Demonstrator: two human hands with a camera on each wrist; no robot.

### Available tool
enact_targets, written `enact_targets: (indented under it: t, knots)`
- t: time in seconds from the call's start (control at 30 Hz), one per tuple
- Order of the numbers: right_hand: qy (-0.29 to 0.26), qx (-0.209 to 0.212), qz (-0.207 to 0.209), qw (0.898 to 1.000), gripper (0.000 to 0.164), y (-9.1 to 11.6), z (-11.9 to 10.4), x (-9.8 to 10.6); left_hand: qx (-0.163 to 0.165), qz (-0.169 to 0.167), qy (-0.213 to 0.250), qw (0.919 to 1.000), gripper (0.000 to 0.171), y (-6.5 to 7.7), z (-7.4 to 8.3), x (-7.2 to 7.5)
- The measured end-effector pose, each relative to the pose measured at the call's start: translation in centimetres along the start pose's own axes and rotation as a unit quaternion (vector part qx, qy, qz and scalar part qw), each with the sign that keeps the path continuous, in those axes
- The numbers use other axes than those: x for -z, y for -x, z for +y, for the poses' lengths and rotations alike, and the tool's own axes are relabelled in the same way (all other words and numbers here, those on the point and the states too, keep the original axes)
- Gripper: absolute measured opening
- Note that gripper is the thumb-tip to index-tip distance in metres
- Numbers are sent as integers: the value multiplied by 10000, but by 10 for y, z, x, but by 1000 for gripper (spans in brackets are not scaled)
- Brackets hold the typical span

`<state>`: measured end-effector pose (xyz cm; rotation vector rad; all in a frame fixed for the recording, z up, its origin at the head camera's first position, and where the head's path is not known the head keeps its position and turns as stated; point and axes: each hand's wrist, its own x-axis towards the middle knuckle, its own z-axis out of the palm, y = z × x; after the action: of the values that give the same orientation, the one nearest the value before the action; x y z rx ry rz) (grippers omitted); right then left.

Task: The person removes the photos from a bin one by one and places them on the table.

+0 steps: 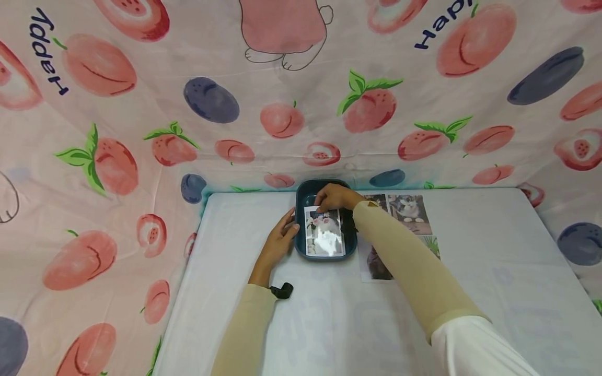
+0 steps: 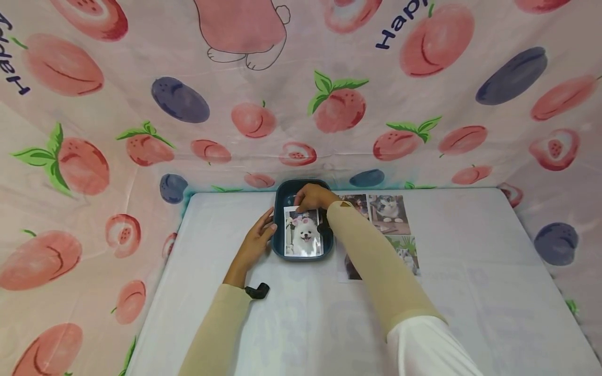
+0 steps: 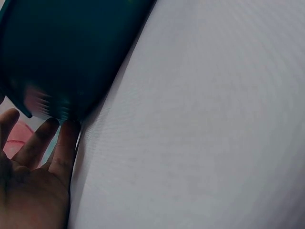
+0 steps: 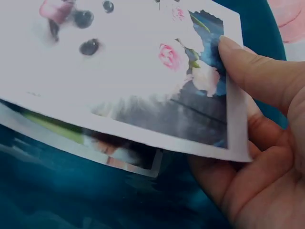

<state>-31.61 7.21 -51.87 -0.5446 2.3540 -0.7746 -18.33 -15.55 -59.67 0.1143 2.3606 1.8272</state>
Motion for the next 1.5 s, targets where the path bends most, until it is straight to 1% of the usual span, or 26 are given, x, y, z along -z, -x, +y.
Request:
enact_targets:
  t: [0.23, 0.47, 0.6, 0.67, 0.83, 1.0, 1.07, 1.13, 1.27, 1.4, 1.5]
  knots:
    - [-217, 138, 154, 9996, 21, 1, -1, 0, -52, -12, 54, 10000, 54, 0, 0, 0]
    - [-880, 133, 176, 9959, 17, 5, -4, -3, -100, 7, 102, 9999, 55, 0, 0, 0]
    - [-1047, 247, 254, 9939, 16, 10, -6, -4, -116, -5, 73, 9999, 56, 0, 0, 1]
    - [-1042, 304, 315, 9936, 16, 13, -7, -5, -125, -10, 50, 9999, 57, 0, -1, 1]
    - [-1182, 358, 271, 9920, 25, 23, -7, -6, -161, -21, 36, 9999, 55, -1, -1, 1]
    - [-1630, 301, 65, 9861, 38, 35, -4, -6, -132, -17, 15, 9999, 54, -2, -1, 1]
    - [-1718, 299, 153, 9846, 40, 40, -2, -6, -113, -6, -18, 9999, 55, -2, -1, 1]
    - [-1782, 320, 336, 9829, 41, 43, 1, -5, -87, 12, -71, 9999, 55, -2, -1, 1]
    - [-1978, 212, 738, 9772, 37, 52, 7, 0, -62, 17, -85, 9999, 55, -2, -2, 1]
    - [-2209, 118, 934, 9707, 31, 66, 14, 8, -185, -8, -1, 9998, 54, -2, -2, 1]
    - [-2341, 52, 1064, 9664, 31, 77, 22, 14, -249, -40, 46, 9997, 53, -1, -2, 1]
